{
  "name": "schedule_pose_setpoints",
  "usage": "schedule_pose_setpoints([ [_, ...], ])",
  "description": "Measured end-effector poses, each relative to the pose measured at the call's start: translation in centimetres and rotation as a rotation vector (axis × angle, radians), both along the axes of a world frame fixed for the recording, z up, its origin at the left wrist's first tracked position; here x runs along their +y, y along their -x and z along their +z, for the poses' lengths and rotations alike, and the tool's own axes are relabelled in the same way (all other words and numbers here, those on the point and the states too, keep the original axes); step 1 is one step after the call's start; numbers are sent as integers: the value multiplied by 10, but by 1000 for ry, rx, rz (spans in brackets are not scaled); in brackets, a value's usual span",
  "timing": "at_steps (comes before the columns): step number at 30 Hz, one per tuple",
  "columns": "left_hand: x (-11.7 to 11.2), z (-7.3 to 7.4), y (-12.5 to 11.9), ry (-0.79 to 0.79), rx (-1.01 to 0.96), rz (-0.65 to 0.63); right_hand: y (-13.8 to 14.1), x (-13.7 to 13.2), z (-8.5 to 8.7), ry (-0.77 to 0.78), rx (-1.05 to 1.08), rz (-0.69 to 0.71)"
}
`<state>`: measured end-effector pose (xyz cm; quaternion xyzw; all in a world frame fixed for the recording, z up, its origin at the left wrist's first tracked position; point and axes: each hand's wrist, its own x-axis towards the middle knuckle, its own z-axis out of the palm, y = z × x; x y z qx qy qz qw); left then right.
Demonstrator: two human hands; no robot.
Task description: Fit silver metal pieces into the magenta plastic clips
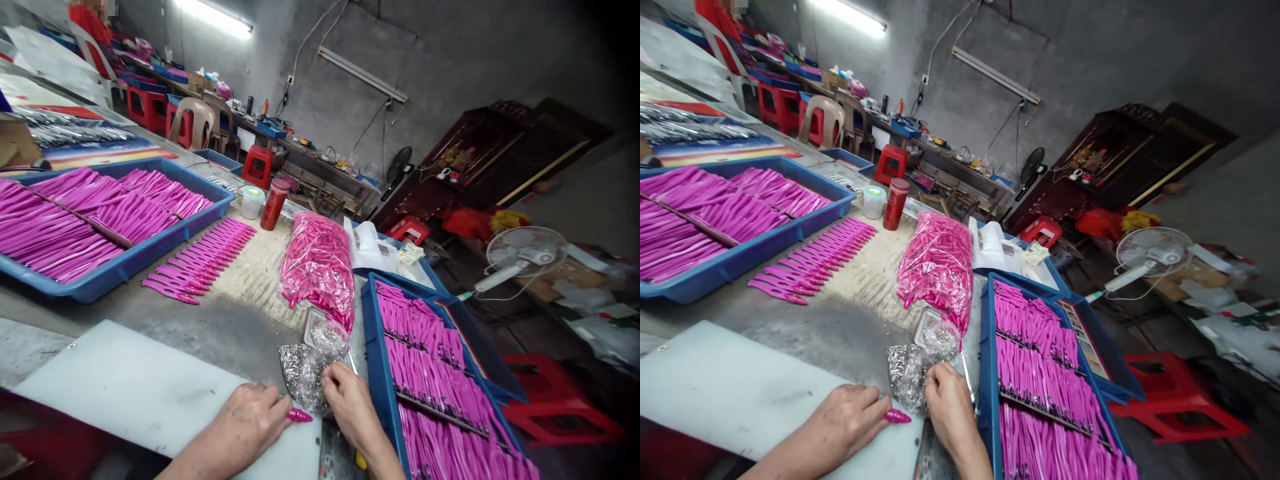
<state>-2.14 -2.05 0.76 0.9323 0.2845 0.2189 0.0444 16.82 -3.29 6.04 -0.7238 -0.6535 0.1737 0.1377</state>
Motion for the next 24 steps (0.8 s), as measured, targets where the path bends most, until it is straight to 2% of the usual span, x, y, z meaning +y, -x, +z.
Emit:
schedule_pose_setpoints([
  [5,0,0,0,-16,-15,6,2,-9,6,-33,85,-5],
  [8,0,0,-1,-6,-13,4,6,-17,6,-18,146,41],
  [12,-1,0,-1,2,-3,10,14,-30,-4,0,129,141],
  [19,-2,-1,-2,-3,10,18,24,-39,-32,-119,-22,194],
  [24,-1,0,-2,0,13,14,26,-39,-35,-149,-74,199],
])
